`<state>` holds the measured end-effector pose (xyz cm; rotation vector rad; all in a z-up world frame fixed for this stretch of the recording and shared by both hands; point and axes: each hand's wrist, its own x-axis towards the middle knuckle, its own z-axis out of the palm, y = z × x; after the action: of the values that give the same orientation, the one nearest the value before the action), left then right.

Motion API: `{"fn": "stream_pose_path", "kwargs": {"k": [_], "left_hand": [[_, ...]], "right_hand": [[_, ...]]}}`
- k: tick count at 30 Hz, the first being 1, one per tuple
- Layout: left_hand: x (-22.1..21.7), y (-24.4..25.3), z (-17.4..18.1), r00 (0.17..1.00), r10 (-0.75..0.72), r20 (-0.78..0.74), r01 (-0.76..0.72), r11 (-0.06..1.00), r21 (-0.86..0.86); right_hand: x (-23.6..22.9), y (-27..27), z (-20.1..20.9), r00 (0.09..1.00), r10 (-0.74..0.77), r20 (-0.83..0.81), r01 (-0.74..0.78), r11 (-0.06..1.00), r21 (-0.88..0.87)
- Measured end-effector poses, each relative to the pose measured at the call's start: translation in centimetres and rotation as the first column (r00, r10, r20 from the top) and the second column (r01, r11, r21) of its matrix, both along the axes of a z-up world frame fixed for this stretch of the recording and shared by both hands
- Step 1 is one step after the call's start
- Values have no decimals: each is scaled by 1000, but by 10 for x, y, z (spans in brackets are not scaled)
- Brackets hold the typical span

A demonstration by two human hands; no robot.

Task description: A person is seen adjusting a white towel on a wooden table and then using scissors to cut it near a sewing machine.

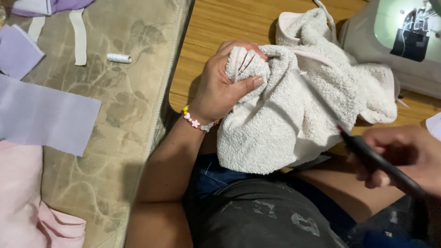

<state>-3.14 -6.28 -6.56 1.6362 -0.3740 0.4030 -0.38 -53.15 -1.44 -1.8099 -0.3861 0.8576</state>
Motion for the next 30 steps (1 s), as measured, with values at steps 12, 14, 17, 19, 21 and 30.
{"fn": "stream_pose_path", "kwargs": {"k": [12, 14, 17, 19, 21, 30], "left_hand": [[-8, -4, 10, 968, 242, -63, -206, 914, 348], [-5, -2, 5, 976, 216, 16, -206, 905, 371], [-13, -2, 18, 976, 213, -52, -182, 920, 347], [-12, -2, 15, 978, 204, -47, -177, 926, 334], [-11, -2, 13, 980, 196, -43, -172, 932, 320], [-8, -1, 12, 981, 183, 63, -194, 926, 325]], "right_hand": [[31, 22, -6, 931, -15, -366, -74, 971, -228], [32, 15, -9, 879, -98, -467, 20, 986, -168], [32, 15, -8, 884, -151, -442, 45, 969, -241], [35, 16, -7, 896, -131, -423, 16, 965, -263], [35, 16, -6, 907, -109, -406, -14, 958, -287], [31, 23, 1, 891, -190, -413, 54, 947, -317]]}}
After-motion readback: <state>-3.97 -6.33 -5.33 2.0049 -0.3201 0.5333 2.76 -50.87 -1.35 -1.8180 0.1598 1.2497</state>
